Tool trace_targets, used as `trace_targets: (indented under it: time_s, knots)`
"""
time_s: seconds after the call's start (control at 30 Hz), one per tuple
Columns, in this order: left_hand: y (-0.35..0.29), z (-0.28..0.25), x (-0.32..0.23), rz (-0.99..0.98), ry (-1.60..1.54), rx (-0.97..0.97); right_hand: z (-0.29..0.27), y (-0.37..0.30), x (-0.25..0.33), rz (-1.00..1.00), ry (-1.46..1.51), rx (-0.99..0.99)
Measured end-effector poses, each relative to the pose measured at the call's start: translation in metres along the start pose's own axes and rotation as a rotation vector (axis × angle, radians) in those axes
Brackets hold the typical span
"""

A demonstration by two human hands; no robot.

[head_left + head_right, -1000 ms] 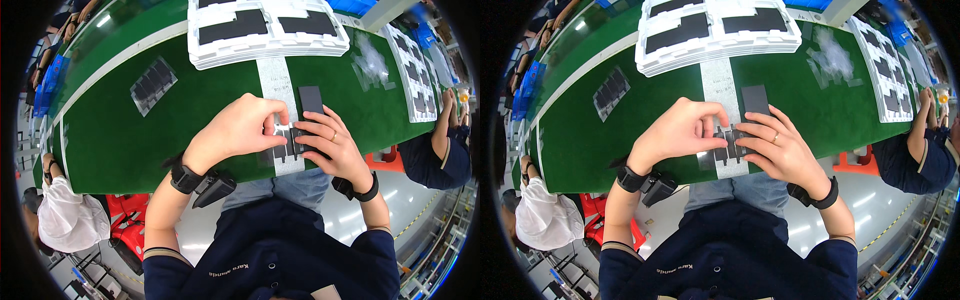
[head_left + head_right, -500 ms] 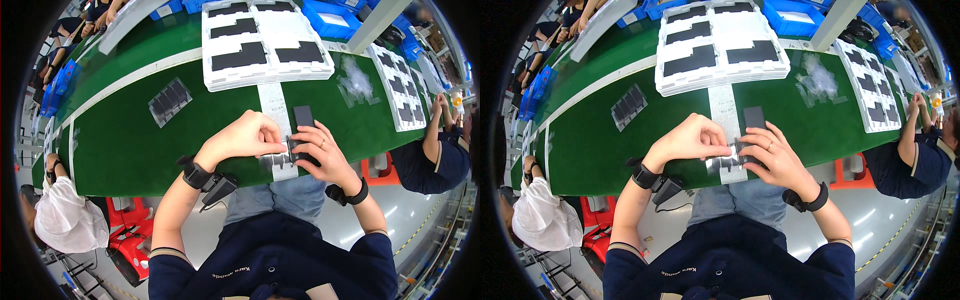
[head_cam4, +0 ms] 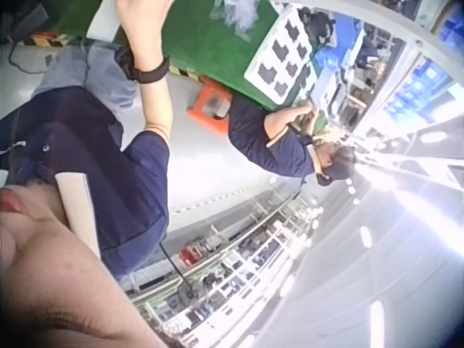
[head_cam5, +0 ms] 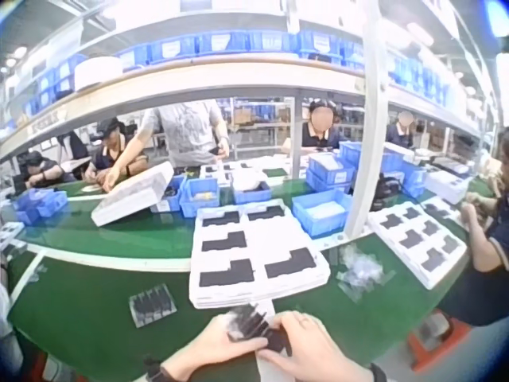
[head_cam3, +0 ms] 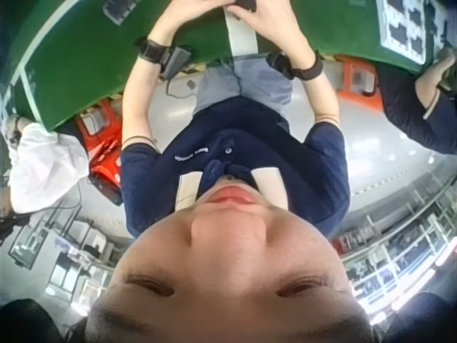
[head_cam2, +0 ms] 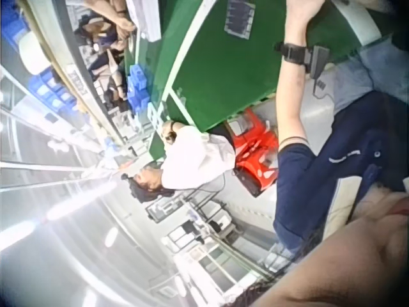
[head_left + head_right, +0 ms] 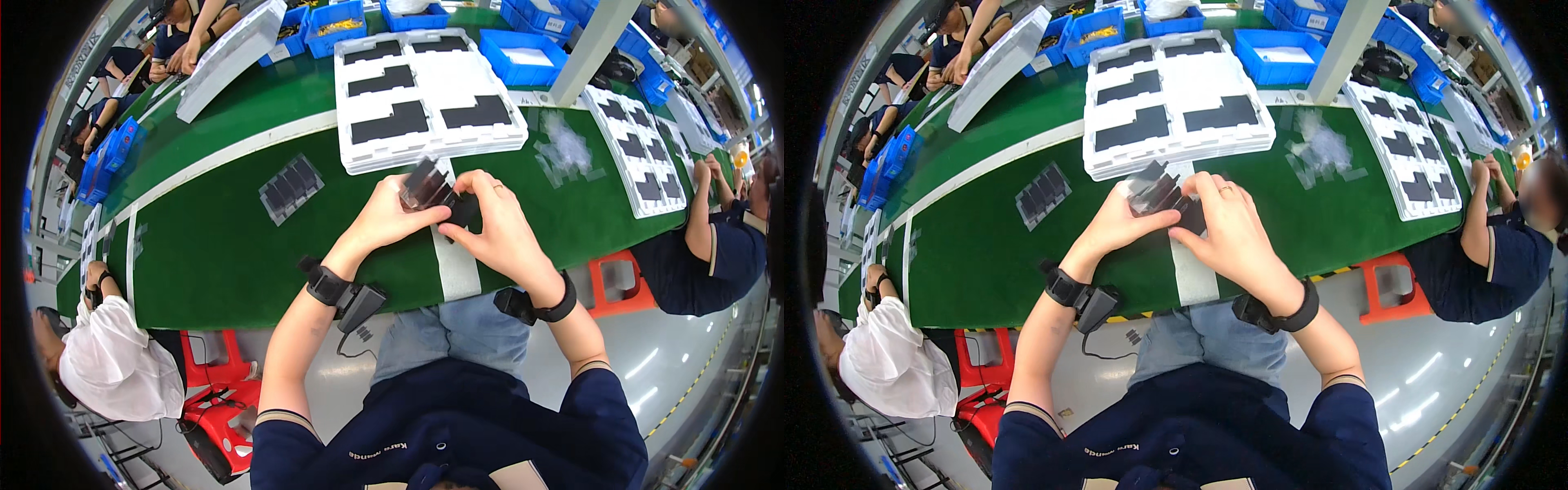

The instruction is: Manually assemble plastic components and small internal parts on an assembly line.

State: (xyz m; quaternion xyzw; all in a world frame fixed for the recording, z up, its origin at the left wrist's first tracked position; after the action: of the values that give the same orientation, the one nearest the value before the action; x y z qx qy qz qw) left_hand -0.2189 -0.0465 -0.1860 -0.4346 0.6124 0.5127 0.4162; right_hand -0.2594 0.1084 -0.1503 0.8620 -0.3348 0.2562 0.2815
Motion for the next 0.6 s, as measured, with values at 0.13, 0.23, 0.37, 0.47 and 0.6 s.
trace_targets:
  time_s: [0.13, 0.23, 0.37, 0.47, 0.6]
  knots:
    - [0.003, -0.015, 0.010, 0.013, 0.095, -0.245, -0.011, 0.016, -0.008, 0.026, -0.105, 0.041]
    - [0.006, -0.017, -0.002, 0.060, 0.141, -0.328, -0.009, 0.042, -0.027, 0.036, 0.067, 0.238]
    - [0.005, -0.023, 0.004, 0.134, 0.098, -0.357, 0.013, 0.062, -0.039, 0.093, 0.462, 0.451]
    - [0.005, -0.025, -0.001, -0.010, 0.137, -0.362, 0.023, 0.062, -0.049, 0.165, 0.569, 0.490]
    - [0.004, -0.028, 0.005, -0.013, 0.096, -0.320, 0.036, 0.058, -0.061, 0.322, 0.785, 0.499]
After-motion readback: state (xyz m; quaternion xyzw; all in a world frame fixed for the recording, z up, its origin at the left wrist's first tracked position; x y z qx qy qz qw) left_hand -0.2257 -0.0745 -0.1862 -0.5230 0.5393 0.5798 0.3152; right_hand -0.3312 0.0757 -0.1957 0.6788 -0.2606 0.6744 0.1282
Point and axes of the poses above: each hand's wrist, its own y-axis towards the middle knuckle, its own z-axis out of the palm, x = y × z, the point moved 3 cm from there along y, towards the middle knuckle, and after that the axes turned 11 degrees about z, right-handed, at the moved point
